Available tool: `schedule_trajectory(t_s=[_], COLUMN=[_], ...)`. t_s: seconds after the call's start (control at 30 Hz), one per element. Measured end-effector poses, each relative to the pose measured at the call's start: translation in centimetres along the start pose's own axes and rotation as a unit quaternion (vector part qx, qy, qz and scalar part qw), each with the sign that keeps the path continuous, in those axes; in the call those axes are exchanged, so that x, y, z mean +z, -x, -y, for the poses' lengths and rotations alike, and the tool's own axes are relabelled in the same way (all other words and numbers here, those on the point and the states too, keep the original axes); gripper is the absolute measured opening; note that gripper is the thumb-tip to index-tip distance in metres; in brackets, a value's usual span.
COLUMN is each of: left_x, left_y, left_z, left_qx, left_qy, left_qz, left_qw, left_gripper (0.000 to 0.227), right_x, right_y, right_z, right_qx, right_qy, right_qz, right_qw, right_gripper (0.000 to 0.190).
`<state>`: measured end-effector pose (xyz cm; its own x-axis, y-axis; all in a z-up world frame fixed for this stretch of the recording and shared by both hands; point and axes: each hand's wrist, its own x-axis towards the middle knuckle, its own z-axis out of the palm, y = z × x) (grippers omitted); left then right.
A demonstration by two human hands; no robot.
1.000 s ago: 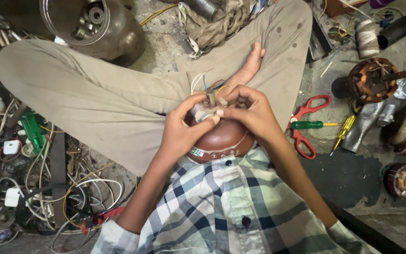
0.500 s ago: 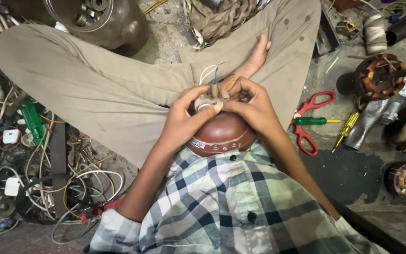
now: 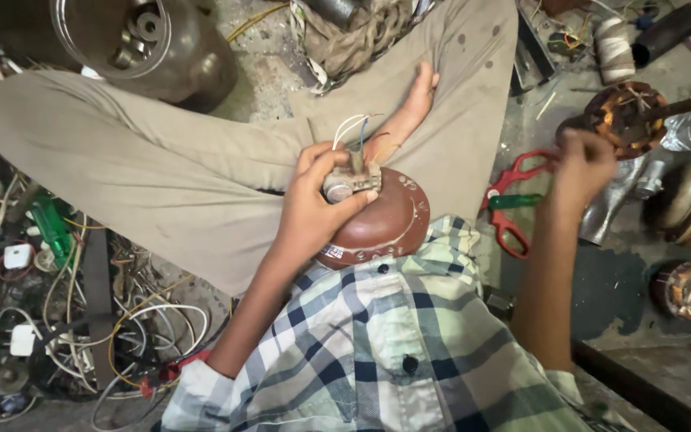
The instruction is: The person sits on the floor and works on electrical components, including a motor rotor and a brown circular housing. They use a screwdriver to tighten screws on a small white component attached to the housing and manipulate wires with their hands.
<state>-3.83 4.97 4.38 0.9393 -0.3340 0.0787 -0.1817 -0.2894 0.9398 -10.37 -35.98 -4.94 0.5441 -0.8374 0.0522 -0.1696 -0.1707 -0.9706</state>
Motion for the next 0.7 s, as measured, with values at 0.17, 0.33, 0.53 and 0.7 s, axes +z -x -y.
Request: schedule_trajectory(t_s=[0.17,0.33,0.53,0.7], left_x=[1.0,1.0,-0.5,1.2], left_y=[0.1,0.5,0.3,0.7], left_z=[-3.2,-4.1,-3.1,-4.0], left_qx=[-0.098,-0.023,0.026,-0.069], left_qy=[-0.07,-0.098,-0.082,-0.099], left_qz=[-0.061,-0.077,-0.032,-0.105], left_qw=[0.991,0.992,0.996,0.987], left_gripper=[0.05,0.058,0.046,0.049], right_x=[-4.8,-3.6,-6.9,-6.0], right_y=[-0.5,1.6,1.1,2.2], right_z=[-9.9,-12.5,-13.0,-12.4], right_qx=[-0.053,0.024,-0.095,-0.034], right_qy=[0.461,0.468,0.43,0.234], right_qz=[-0.151,-0.092,-0.018,-0.169], right_qw=[0.873,0.878,0.898,0.957], right_gripper=[0.052,0.035,0.024,0.023])
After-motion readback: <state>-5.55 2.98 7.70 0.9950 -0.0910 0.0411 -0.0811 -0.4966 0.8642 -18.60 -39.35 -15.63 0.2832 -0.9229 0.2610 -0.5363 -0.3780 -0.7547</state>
